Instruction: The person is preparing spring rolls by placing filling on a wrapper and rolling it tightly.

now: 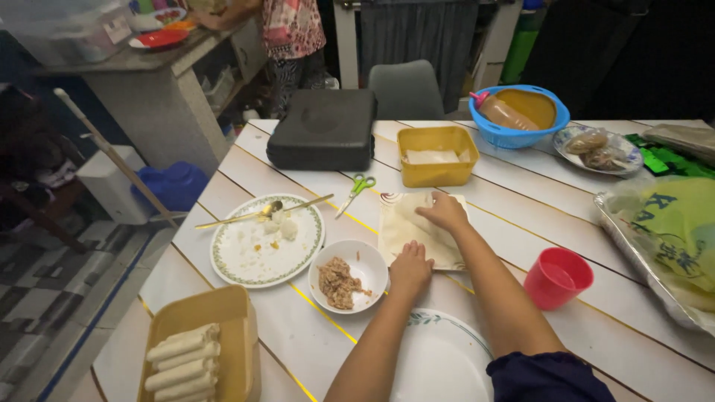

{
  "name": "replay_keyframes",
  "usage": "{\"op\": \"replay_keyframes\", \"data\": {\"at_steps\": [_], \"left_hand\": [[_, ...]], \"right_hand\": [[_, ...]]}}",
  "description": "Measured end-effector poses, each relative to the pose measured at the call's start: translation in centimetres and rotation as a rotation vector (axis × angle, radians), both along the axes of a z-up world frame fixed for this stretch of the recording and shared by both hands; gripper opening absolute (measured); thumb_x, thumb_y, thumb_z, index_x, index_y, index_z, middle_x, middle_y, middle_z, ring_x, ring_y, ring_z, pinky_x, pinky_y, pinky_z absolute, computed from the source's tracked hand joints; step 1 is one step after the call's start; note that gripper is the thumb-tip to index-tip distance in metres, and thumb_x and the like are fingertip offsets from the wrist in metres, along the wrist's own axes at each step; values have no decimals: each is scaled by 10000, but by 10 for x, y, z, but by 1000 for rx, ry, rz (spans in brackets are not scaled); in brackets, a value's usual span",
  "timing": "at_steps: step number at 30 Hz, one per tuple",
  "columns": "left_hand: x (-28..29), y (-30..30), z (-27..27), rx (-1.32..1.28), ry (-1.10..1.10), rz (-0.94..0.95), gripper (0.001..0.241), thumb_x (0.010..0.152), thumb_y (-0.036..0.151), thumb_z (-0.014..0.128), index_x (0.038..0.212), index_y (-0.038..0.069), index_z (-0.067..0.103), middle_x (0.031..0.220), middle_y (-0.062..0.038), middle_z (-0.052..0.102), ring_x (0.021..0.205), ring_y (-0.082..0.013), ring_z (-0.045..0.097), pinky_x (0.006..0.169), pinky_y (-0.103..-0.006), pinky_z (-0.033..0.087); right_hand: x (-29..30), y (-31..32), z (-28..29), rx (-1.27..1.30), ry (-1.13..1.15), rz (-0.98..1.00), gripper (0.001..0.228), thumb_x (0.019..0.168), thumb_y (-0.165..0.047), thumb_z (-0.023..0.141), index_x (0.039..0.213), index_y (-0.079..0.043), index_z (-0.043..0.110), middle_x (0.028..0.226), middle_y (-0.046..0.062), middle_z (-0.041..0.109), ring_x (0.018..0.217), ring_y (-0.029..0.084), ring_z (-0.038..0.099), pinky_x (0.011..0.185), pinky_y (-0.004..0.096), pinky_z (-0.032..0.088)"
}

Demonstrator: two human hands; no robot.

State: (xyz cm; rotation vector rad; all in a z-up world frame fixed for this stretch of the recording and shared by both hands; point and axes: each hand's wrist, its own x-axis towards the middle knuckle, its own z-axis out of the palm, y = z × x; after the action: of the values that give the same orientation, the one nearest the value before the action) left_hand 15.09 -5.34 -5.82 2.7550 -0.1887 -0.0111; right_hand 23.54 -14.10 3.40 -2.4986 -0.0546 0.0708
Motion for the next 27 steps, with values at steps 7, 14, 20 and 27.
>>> {"op": "replay_keyframes", "data": {"at_steps": [7, 14, 20, 27], "left_hand": [[54, -8, -21, 159, -266, 92, 187, 786, 220, 467, 715, 103, 594, 608, -56, 572, 627, -223, 609, 510, -372, 489], [28, -15, 17, 218, -99, 233, 395, 878, 199, 317, 1235, 31, 342, 1311, -155, 298, 1235, -324, 213, 973, -434, 174], [31, -17, -2, 102, 67, 278, 543, 883, 351, 357, 1311, 39, 241, 1378, -140, 205, 1275, -307, 140, 1015, -430, 140], [43, -17, -14, 57, 45, 289, 563, 870, 352, 377, 1315, 41, 226, 1381, -141, 191, 1279, -309, 133, 1009, -445, 156]], "right_hand": [[38, 0, -38, 126, -43, -95, 474, 664, -283, 655, 1076, -64, 569, 993, 151, 599, 989, 300, 542, 844, 407, 425], [27, 0, -35, 116, -140, -50, 327, 696, -286, 630, 925, -53, 611, 889, 167, 613, 934, 327, 559, 793, 411, 442], [32, -19, -51, 146, -215, -174, 214, 747, -244, 611, 804, -39, 632, 734, 157, 622, 819, 327, 595, 700, 413, 466], [46, -55, -73, 315, -384, -495, 189, 703, -228, 675, 684, -51, 613, 610, 121, 592, 705, 325, 601, 615, 384, 465]]}}
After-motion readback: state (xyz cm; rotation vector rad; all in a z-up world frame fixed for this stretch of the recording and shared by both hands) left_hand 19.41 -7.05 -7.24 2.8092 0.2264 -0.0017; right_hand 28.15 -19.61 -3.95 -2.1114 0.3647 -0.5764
